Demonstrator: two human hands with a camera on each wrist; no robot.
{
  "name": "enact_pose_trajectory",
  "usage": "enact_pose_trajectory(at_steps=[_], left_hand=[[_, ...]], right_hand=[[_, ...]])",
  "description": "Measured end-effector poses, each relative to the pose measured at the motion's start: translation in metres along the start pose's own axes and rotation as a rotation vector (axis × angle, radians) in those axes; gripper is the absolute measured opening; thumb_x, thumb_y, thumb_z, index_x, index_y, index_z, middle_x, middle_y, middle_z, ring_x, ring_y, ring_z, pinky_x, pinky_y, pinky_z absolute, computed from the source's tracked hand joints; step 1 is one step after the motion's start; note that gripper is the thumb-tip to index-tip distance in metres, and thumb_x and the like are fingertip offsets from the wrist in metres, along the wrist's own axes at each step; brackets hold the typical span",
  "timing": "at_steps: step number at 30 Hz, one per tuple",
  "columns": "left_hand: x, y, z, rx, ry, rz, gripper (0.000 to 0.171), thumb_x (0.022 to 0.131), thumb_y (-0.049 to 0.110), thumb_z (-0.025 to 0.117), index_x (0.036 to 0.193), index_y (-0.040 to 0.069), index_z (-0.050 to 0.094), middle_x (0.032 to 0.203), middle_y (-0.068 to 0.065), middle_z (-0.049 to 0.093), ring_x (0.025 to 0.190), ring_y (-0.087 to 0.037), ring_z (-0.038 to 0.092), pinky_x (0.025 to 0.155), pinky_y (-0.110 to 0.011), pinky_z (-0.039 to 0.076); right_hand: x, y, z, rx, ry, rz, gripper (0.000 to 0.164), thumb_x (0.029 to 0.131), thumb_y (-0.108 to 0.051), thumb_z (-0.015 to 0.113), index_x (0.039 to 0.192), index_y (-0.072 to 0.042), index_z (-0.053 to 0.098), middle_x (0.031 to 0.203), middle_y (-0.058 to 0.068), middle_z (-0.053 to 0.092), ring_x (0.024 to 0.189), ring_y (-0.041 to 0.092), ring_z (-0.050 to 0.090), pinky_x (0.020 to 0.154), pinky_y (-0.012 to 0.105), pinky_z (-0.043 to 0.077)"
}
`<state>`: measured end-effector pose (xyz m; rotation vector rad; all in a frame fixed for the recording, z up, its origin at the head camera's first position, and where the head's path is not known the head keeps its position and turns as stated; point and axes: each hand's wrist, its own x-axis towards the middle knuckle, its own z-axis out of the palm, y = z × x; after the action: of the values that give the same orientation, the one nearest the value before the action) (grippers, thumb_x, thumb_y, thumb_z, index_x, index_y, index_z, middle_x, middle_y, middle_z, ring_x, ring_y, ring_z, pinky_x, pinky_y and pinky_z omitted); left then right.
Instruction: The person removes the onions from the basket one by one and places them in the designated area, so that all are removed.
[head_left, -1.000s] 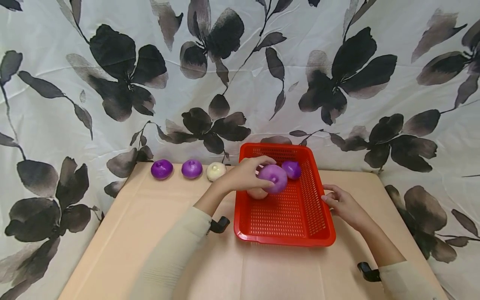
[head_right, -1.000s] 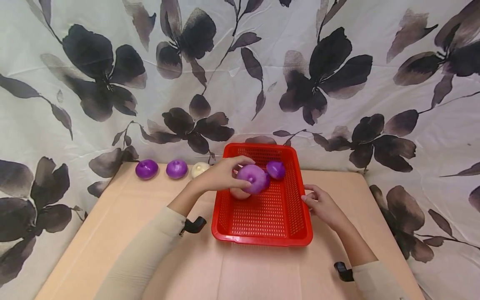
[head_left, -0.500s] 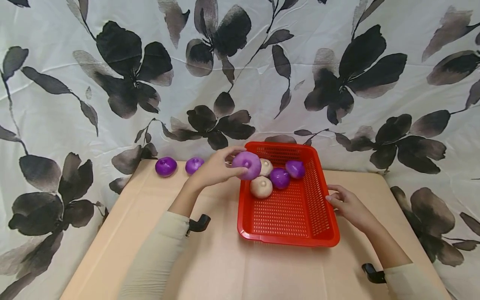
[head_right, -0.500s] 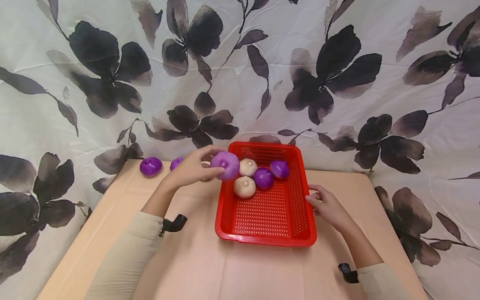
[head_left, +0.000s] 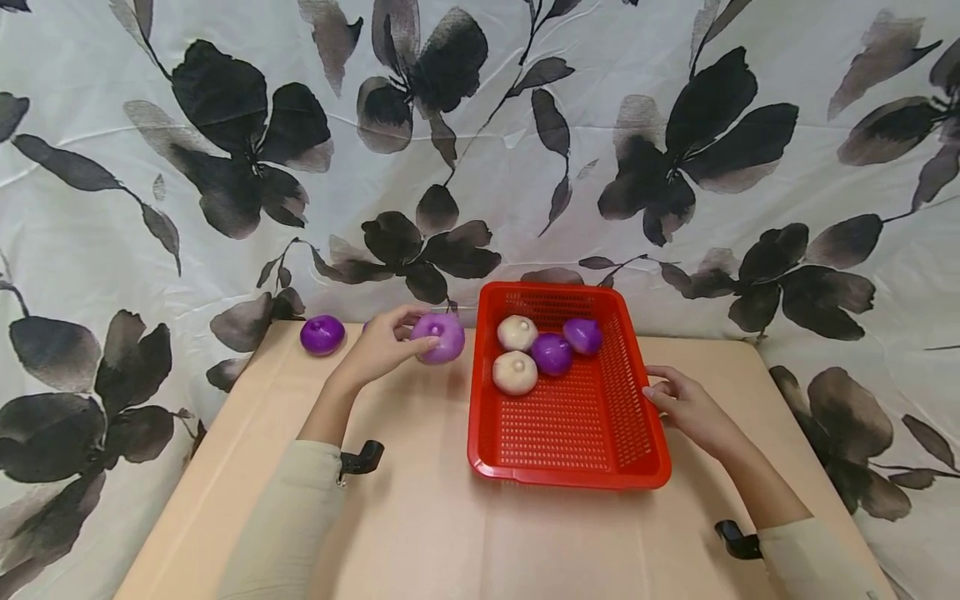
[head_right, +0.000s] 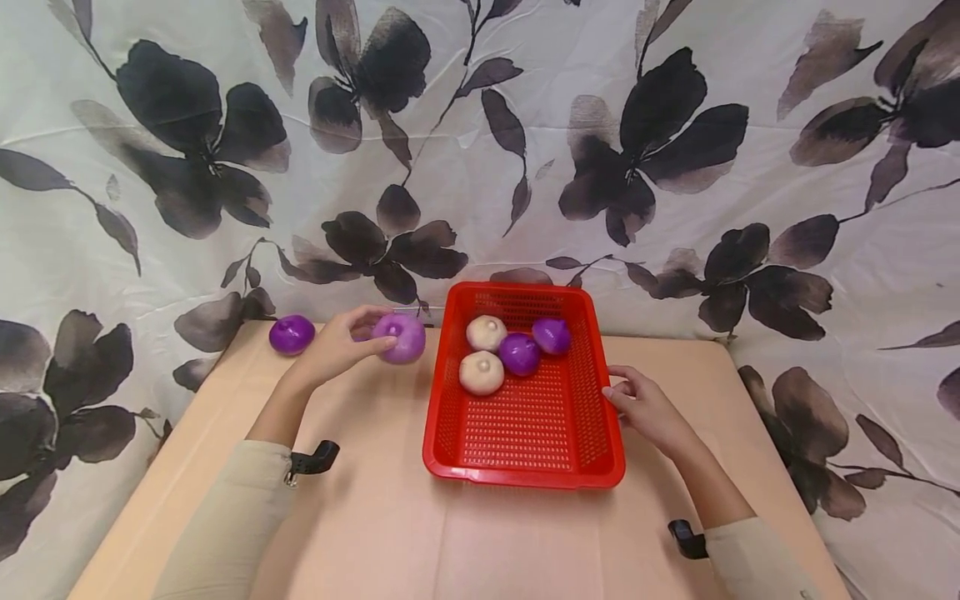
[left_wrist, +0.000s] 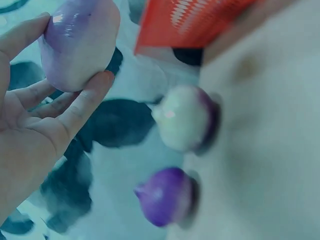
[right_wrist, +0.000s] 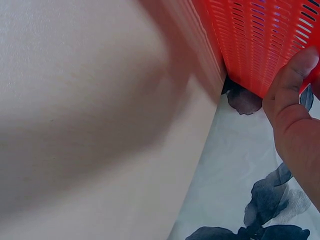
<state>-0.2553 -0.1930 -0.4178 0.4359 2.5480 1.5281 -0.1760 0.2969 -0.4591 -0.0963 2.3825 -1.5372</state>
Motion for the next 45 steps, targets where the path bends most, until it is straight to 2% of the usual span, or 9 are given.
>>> enact_pose_trajectory(at_steps=[6,10,13,17,19,27,36,43,45], left_hand=[[-0.005,-0.03,-0.003,0.03,0.001,-0.07,0.063,0.091,0.034,0.08,0.142,0.004,0.057,0.141,-0.018,0.059,0.124,-0.042,0.064,0.102,-0.051,0.055],[-0.007,-0.05,-0.002,0.014,0.001,-0.109,0.065,0.092,0.031,0.079,0.142,-0.002,0.055,0.141,-0.022,0.06,0.129,-0.042,0.061,0.107,-0.051,0.051],[-0.01,-0.064,0.0,-0.018,-0.006,-0.148,0.066,0.093,0.031,0.078,0.143,-0.003,0.054,0.137,-0.024,0.062,0.125,-0.038,0.062,0.1,-0.049,0.055],[-0.012,-0.08,0.005,-0.021,-0.008,-0.181,0.066,0.093,0.032,0.078,0.143,-0.004,0.054,0.134,-0.026,0.063,0.117,-0.036,0.065,0.085,-0.039,0.061],[-0.013,-0.085,0.006,-0.003,-0.007,-0.184,0.066,0.094,0.033,0.077,0.143,-0.004,0.054,0.135,-0.026,0.063,0.119,-0.037,0.064,0.085,-0.036,0.06],[-0.018,-0.09,0.013,0.023,-0.022,-0.195,0.057,0.095,0.033,0.075,0.136,-0.004,0.061,0.132,-0.023,0.067,0.124,-0.037,0.063,0.103,-0.046,0.053],[-0.018,-0.098,0.019,0.01,-0.035,-0.169,0.054,0.098,0.029,0.072,0.137,-0.007,0.06,0.131,-0.026,0.067,0.125,-0.039,0.063,0.103,-0.047,0.053],[-0.018,-0.097,0.023,0.02,-0.031,-0.16,0.049,0.098,0.029,0.071,0.134,-0.004,0.063,0.132,-0.022,0.067,0.127,-0.036,0.061,0.105,-0.044,0.051],[-0.019,-0.091,0.023,0.016,-0.042,-0.161,0.047,0.099,0.026,0.07,0.132,-0.006,0.063,0.131,-0.024,0.067,0.127,-0.038,0.06,0.104,-0.044,0.05]], right_hand=[[0.0,-0.001,-0.001,-0.011,0.013,0.002,0.058,0.107,-0.018,0.055,0.154,0.006,0.031,0.107,0.023,0.063,0.088,0.018,0.071,0.078,0.036,0.064],[0.001,-0.001,-0.002,-0.01,0.012,0.001,0.058,0.107,-0.018,0.056,0.154,0.006,0.031,0.107,0.023,0.063,0.088,0.018,0.071,0.078,0.035,0.064],[0.001,0.0,-0.002,-0.01,0.012,0.005,0.057,0.107,-0.018,0.056,0.154,0.006,0.032,0.106,0.022,0.063,0.088,0.018,0.071,0.077,0.034,0.064],[0.001,0.001,-0.001,-0.005,0.011,0.009,0.057,0.107,-0.018,0.055,0.154,0.006,0.032,0.106,0.022,0.063,0.088,0.019,0.071,0.077,0.034,0.064],[0.001,0.001,-0.001,-0.001,0.011,0.008,0.057,0.107,-0.018,0.056,0.154,0.006,0.032,0.106,0.022,0.063,0.088,0.019,0.071,0.077,0.034,0.064],[0.002,0.004,0.001,0.0,0.005,-0.008,0.056,0.107,-0.017,0.056,0.153,0.006,0.033,0.106,0.023,0.063,0.088,0.019,0.071,0.078,0.036,0.064],[0.002,0.003,0.002,0.011,0.008,0.001,0.056,0.107,-0.017,0.056,0.153,0.006,0.033,0.104,0.021,0.063,0.087,0.018,0.071,0.077,0.034,0.064],[0.001,0.002,0.002,0.03,0.0,-0.005,0.057,0.107,-0.015,0.055,0.154,0.008,0.031,0.105,0.022,0.063,0.086,0.017,0.07,0.077,0.034,0.064],[0.001,0.002,0.002,0.03,0.0,-0.001,0.057,0.107,-0.015,0.055,0.154,0.007,0.031,0.105,0.022,0.063,0.087,0.017,0.071,0.077,0.034,0.064]])
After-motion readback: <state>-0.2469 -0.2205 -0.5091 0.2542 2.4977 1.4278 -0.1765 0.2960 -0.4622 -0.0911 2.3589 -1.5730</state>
